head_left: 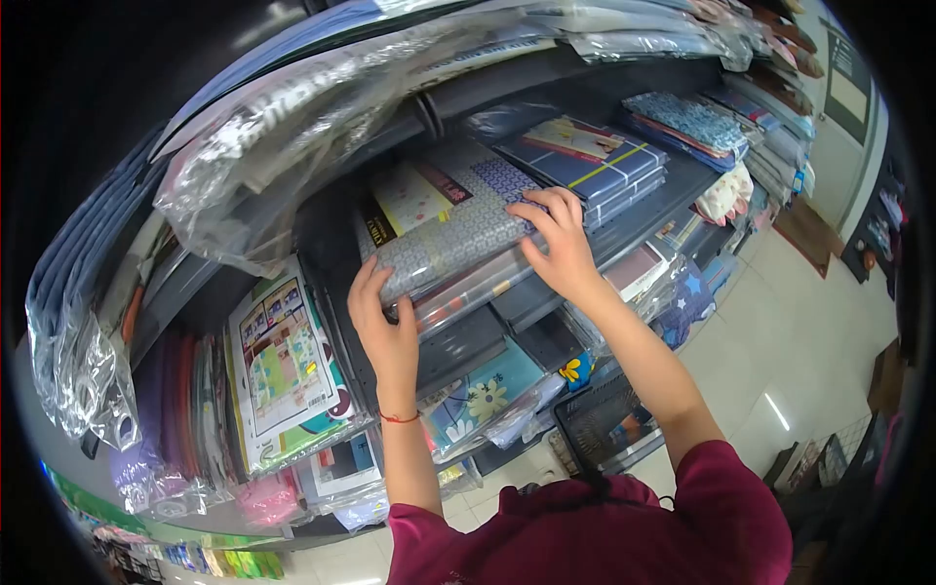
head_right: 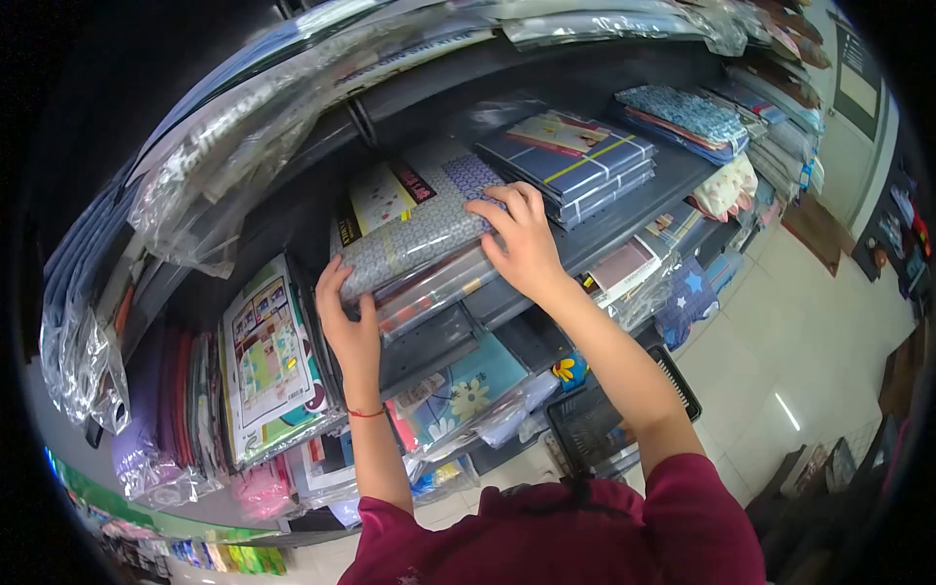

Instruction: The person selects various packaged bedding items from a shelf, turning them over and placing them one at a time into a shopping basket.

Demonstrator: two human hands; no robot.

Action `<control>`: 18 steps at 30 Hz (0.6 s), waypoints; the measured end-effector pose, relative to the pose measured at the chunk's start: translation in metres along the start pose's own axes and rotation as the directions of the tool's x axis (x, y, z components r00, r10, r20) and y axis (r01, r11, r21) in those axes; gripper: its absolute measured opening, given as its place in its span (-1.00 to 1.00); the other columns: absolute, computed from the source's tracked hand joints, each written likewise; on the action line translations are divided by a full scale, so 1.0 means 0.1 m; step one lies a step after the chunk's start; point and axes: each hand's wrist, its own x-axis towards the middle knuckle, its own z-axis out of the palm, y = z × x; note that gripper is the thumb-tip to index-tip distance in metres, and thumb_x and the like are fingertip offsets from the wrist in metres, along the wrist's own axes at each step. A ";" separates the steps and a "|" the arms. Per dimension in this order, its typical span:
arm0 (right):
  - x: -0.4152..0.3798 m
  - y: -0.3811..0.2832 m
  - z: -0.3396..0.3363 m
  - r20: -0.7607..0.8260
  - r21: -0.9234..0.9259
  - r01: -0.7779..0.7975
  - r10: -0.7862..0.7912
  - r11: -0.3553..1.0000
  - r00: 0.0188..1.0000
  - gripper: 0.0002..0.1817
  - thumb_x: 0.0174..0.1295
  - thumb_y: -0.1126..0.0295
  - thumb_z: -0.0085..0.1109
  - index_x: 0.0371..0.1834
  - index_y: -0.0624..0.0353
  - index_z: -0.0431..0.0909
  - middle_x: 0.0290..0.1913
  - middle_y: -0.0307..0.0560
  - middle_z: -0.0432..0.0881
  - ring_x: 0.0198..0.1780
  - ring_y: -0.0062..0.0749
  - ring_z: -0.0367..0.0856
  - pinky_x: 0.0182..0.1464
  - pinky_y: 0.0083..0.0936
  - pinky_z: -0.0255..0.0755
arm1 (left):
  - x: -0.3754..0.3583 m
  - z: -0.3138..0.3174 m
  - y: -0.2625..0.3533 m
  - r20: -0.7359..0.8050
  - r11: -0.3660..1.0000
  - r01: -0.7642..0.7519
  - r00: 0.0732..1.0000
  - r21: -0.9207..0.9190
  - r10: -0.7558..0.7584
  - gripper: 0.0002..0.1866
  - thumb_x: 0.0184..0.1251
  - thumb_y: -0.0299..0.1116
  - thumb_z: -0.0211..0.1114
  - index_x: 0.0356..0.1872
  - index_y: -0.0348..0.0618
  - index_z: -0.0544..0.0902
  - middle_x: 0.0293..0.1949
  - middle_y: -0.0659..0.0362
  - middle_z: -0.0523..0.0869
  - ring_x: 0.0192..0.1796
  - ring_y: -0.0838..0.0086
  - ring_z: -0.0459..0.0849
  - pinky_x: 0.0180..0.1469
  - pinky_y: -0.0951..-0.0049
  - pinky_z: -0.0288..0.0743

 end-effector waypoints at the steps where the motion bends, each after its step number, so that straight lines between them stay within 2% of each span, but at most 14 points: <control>1: -0.06 0.00 -0.05 -0.010 -0.002 0.001 -0.001 1.000 1.000 -0.49 -0.09 0.56 0.27 0.03 -0.01 0.55 0.13 -0.09 0.44 0.22 0.00 0.29 0.26 -0.17 0.29 | -0.05 -0.01 0.06 -0.019 0.995 -0.062 0.998 0.082 0.064 -0.55 -0.01 -0.67 0.23 0.00 -0.18 0.53 0.20 0.04 0.52 0.30 0.09 0.41 0.31 0.19 0.26; 3: -0.18 0.02 -0.19 -0.045 0.054 -0.033 0.035 0.998 0.998 -0.50 -0.15 0.65 0.19 -0.04 0.01 0.59 0.11 -0.12 0.48 0.23 -0.03 0.31 0.26 -0.17 0.28 | -0.19 -0.02 0.22 -0.047 0.954 -0.172 0.981 0.245 0.188 -0.54 -0.10 -0.69 0.23 -0.06 -0.15 0.56 0.17 0.10 0.54 0.27 0.11 0.43 0.25 0.16 0.29; 4: -0.26 0.05 -0.30 -0.054 0.062 -0.042 0.045 0.997 0.998 -0.49 -0.16 0.66 0.17 -0.05 0.02 0.60 0.11 -0.13 0.48 0.23 -0.03 0.32 0.27 -0.16 0.28 | -0.29 0.00 0.26 -0.071 0.979 -0.169 0.981 0.118 0.178 -0.56 -0.18 -0.69 0.26 -0.15 -0.11 0.62 0.06 0.13 0.59 0.26 0.10 0.43 0.27 0.07 0.24; 6: -0.47 0.13 -0.55 -0.094 0.088 -0.043 0.051 0.995 0.994 -0.45 -0.24 0.69 0.12 -0.06 0.05 0.62 0.11 -0.12 0.53 0.23 -0.02 0.36 0.27 -0.16 0.28 | -0.60 0.00 0.48 -0.024 0.975 -0.204 0.978 0.084 0.206 -0.57 -0.20 -0.66 0.30 -0.20 0.00 0.66 -0.02 0.18 0.60 0.20 0.15 0.46 0.29 0.06 0.20; 10: -1.01 0.40 -1.40 -0.074 -0.067 0.060 -0.065 0.996 0.995 -0.43 -0.28 0.67 0.14 -0.04 0.08 0.61 0.11 -0.08 0.58 0.22 0.06 0.43 0.22 -0.13 0.32 | -1.22 0.04 1.22 0.084 0.936 -0.351 0.934 0.017 0.348 -0.57 -0.22 -0.57 0.41 -0.27 0.25 0.71 -0.15 0.31 0.58 0.07 0.29 0.49 0.29 0.06 0.17; 11: -1.15 0.46 -1.65 -0.096 -0.144 0.131 -0.146 0.981 0.985 -0.49 -0.20 0.63 0.21 -0.05 0.09 0.59 0.11 -0.01 0.58 0.17 0.12 0.47 0.18 -0.11 0.36 | -1.33 0.04 1.40 0.106 0.904 -0.425 0.898 -0.040 0.427 -0.60 -0.14 -0.44 0.42 -0.23 0.39 0.70 -0.19 0.37 0.55 0.00 0.39 0.49 0.21 0.09 0.22; 12: -1.26 0.48 -1.90 -0.126 -0.211 0.166 -0.195 0.963 0.973 -0.56 -0.09 0.51 0.29 -0.05 0.09 0.51 0.07 0.08 0.58 0.12 0.15 0.51 0.14 -0.11 0.39 | -1.39 0.01 1.66 0.156 0.864 -0.488 0.850 -0.126 0.503 -0.66 -0.03 -0.32 0.37 -0.18 0.42 0.70 -0.22 0.38 0.53 -0.03 0.45 0.52 0.07 0.25 0.30; 13: -1.39 0.49 -2.15 -0.159 -0.268 0.162 -0.210 0.950 0.965 -0.59 -0.06 0.45 0.30 -0.07 0.09 0.47 0.05 0.09 0.59 0.12 0.15 0.52 0.13 -0.10 0.40 | -1.42 0.06 1.87 0.186 0.791 -0.546 0.777 -0.277 0.602 -0.71 0.08 -0.24 0.30 -0.13 0.37 0.70 -0.24 0.38 0.52 -0.06 0.55 0.55 -0.10 0.51 0.33; 14: -1.54 0.54 -2.40 -0.193 -0.321 0.161 -0.231 0.933 0.954 -0.60 -0.02 0.40 0.31 -0.08 0.09 0.42 0.03 0.11 0.59 0.11 0.16 0.53 0.11 -0.10 0.41 | -1.44 0.02 2.09 0.306 0.722 -0.571 0.659 -0.392 0.687 -0.67 -0.04 -0.26 0.39 -0.19 0.50 0.70 -0.18 0.40 0.49 -0.14 0.52 0.54 -0.16 0.47 0.33; 15: -1.72 0.59 -2.64 -0.186 -0.392 0.157 -0.245 0.906 0.951 -0.60 -0.02 0.39 0.30 -0.09 0.08 0.39 0.03 0.10 0.59 0.13 0.15 0.53 0.12 -0.09 0.40 | -1.58 0.13 2.28 0.165 0.658 -0.666 0.648 -0.351 0.743 -0.67 0.07 -0.25 0.29 -0.10 0.44 0.68 -0.19 0.39 0.51 -0.15 0.58 0.55 -0.15 0.58 0.39; 16: -1.89 0.65 -2.87 -0.179 -0.455 0.164 -0.271 0.875 0.946 -0.60 -0.01 0.38 0.30 -0.11 0.08 0.36 0.03 0.10 0.59 0.14 0.14 0.52 0.13 -0.08 0.39 | -1.64 0.22 2.42 0.133 0.622 -0.671 0.629 -0.404 0.766 -0.68 0.10 -0.25 0.27 -0.08 0.40 0.67 -0.21 0.39 0.52 -0.15 0.58 0.56 -0.09 0.56 0.42; 17: -2.06 0.68 -3.09 -0.083 -0.495 0.119 -0.184 0.861 0.979 -0.61 -0.01 0.39 0.29 -0.11 0.08 0.36 0.03 0.08 0.59 0.14 0.13 0.53 0.14 -0.07 0.38 | -1.67 0.31 2.55 0.097 0.583 -0.680 0.610 -0.445 0.786 -0.69 0.13 -0.24 0.25 -0.06 0.36 0.66 -0.22 0.39 0.52 -0.14 0.58 0.56 -0.02 0.55 0.45; 18: -2.26 0.67 -3.30 0.006 -0.537 0.083 -0.095 0.839 0.995 -0.61 -0.01 0.41 0.28 -0.11 0.09 0.37 0.03 0.07 0.59 0.14 0.13 0.53 0.16 -0.06 0.36 | -1.74 0.39 2.64 0.166 0.625 -0.608 0.638 -0.490 0.752 -0.69 0.15 -0.25 0.22 -0.05 0.31 0.66 -0.22 0.38 0.53 -0.13 0.57 0.56 0.02 0.54 0.47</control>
